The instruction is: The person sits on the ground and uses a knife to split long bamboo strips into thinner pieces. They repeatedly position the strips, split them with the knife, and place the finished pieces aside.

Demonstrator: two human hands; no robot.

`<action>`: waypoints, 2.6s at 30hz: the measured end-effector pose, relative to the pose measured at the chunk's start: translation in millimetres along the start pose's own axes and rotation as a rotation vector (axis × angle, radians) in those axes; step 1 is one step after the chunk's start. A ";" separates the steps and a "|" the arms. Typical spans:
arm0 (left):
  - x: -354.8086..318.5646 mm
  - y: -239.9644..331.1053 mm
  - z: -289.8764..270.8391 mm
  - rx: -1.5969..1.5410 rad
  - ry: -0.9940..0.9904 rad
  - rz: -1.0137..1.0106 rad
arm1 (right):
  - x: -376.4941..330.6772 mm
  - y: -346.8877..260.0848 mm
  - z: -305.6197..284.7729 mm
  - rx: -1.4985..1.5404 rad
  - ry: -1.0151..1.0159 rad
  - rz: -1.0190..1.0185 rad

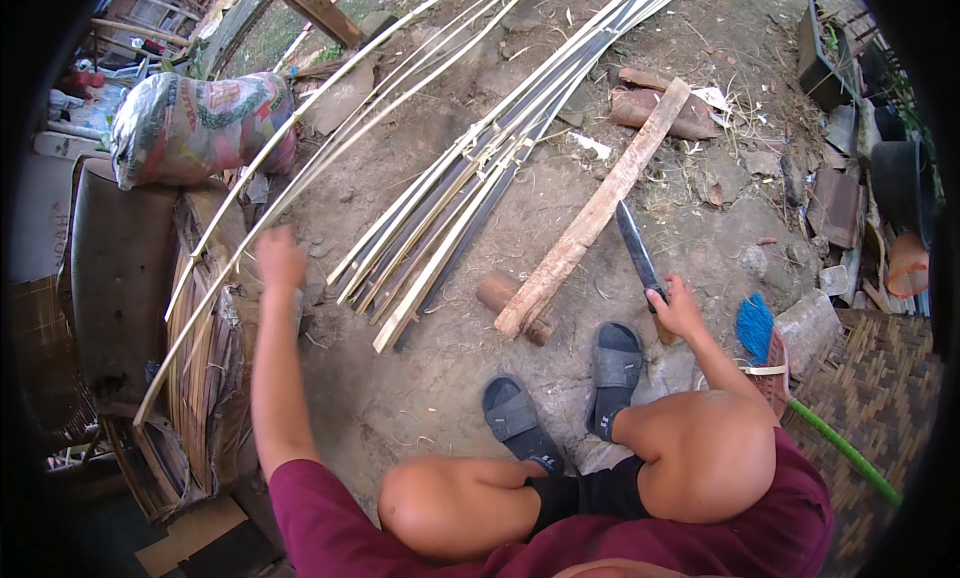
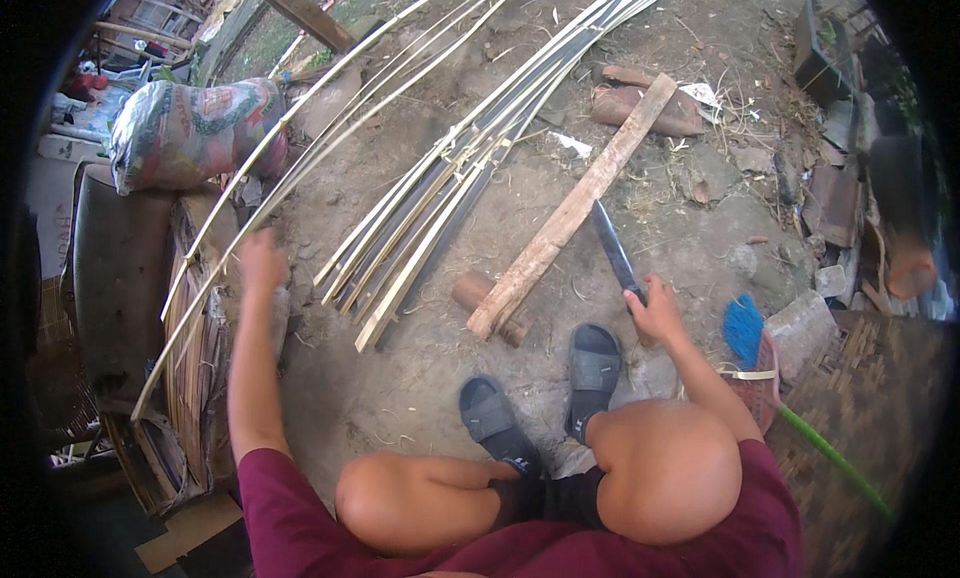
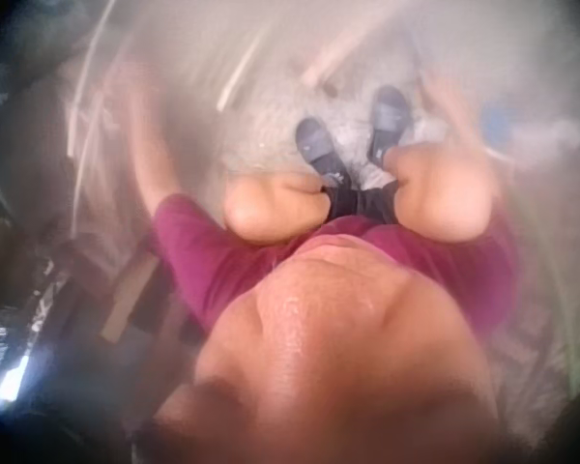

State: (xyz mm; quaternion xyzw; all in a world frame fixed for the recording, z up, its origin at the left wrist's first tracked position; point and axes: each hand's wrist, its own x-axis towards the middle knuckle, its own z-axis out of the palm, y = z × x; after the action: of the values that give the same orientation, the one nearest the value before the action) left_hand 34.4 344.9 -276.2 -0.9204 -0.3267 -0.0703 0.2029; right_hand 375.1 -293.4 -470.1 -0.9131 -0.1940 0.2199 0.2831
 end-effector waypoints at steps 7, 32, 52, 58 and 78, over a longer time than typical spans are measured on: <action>-15.3 213.1 86.4 -0.411 -0.500 0.104 | -5.0 0.4 40.5 -0.160 0.291 -0.099; -61.4 241.5 53.0 -0.896 -0.308 -0.031 | -5.9 -13.1 29.6 -0.119 0.331 -0.129; -53.0 271.9 100.1 -0.410 -0.200 0.136 | -2.3 -3.8 35.5 -0.212 0.349 -0.192; -52.3 276.6 114.0 -0.325 -0.233 0.277 | -3.3 -0.2 28.0 -0.207 0.324 -0.164; 16.7 241.5 1.1 -0.950 -0.358 -0.036 | -7.9 -5.6 26.9 -0.095 0.347 -0.166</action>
State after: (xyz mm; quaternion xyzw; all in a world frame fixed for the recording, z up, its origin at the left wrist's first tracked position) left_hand 199.6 184.9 -351.9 -0.9029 -0.3042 -0.0558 -0.2984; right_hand 353.5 -281.3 -484.4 -0.9305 -0.2272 0.0256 0.2861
